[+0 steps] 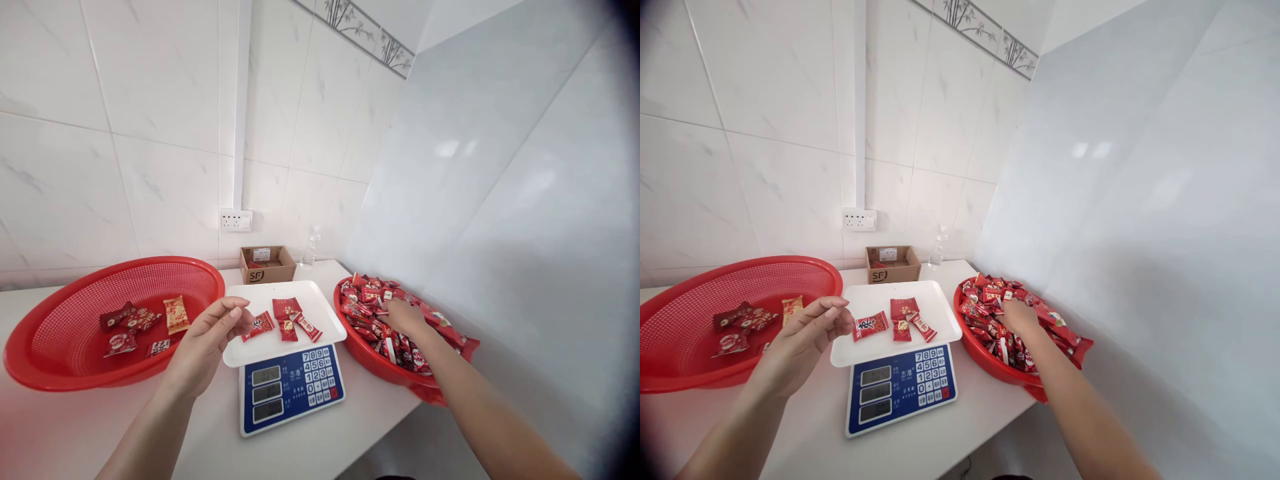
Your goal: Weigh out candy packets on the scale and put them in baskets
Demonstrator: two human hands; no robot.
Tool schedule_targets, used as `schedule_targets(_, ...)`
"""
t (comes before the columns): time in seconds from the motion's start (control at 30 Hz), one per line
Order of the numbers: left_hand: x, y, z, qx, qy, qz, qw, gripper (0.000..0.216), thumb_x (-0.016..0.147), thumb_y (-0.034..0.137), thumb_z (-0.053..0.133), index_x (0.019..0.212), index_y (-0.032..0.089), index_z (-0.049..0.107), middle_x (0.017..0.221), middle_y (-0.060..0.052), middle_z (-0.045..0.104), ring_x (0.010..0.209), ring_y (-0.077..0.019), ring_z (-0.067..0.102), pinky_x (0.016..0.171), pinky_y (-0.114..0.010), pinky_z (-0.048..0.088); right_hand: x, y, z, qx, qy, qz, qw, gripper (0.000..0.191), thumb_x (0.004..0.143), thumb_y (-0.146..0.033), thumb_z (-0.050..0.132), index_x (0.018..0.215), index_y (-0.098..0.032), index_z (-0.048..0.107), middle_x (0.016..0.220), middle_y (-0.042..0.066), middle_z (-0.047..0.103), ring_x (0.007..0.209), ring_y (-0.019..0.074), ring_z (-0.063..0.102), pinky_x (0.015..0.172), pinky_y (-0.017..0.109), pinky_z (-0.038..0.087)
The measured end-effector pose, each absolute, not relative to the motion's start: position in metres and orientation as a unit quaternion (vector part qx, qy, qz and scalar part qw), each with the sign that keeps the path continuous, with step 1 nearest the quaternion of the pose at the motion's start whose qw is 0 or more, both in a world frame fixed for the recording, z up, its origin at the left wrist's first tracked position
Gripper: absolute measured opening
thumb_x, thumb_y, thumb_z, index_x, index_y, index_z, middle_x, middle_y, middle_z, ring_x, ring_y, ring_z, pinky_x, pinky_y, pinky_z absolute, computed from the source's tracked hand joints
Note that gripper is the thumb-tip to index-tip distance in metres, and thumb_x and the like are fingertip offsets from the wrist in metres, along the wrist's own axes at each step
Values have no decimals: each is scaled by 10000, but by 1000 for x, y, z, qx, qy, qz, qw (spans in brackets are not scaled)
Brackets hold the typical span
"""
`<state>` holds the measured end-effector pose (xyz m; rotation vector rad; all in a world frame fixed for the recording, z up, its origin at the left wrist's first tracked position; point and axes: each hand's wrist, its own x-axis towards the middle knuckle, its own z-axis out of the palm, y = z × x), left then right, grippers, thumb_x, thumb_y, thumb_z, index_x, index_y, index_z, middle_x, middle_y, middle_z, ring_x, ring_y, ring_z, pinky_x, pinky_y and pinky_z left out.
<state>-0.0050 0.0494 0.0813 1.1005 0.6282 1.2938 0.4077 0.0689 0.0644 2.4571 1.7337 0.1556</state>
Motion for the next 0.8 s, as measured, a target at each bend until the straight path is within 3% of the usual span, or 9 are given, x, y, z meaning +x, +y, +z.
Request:
schedule_targets(0.27, -6, 49, 83, 478, 280, 564, 612, 305, 687, 418, 743, 863, 181, 666, 710, -31, 633, 716, -155, 568, 688, -275, 466, 404, 69, 71, 822, 565, 57, 46, 247, 836, -192, 425, 869, -167, 669, 956, 140, 676, 888, 236, 631, 705, 317, 425)
schedule_targets(0.37, -6, 49, 82, 480, 278, 566, 610, 292, 699, 413, 733, 865, 182, 669, 717, -32, 631, 723, -156, 569, 696, -278, 467, 403, 68, 72, 825, 561, 52, 46, 244, 837, -218, 431, 868, -181, 671, 920, 123, 687, 878, 234, 636, 698, 313, 424)
schedule_targets(0.53, -7, 49, 82, 479, 275, 566, 612, 270, 708, 392, 728, 864, 178, 673, 714, -35, 634, 714, -157, 572, 690, -279, 468, 399, 67, 71, 830, 552, 55, 55, 196, 816, -284, 516, 869, -177, 672, 980, 138, 686, 953, 272, 621, 732, 344, 432)
schedule_targets(0.8, -7, 49, 82, 482, 270, 568, 610, 259, 716, 392, 723, 860, 183, 674, 719, -38, 635, 727, -157, 568, 693, -270, 466, 394, 63, 85, 832, 548, 84, 8, 282, 871, -222, 367, 871, -179, 646, 1008, 142, 677, 933, 259, 622, 699, 326, 409)
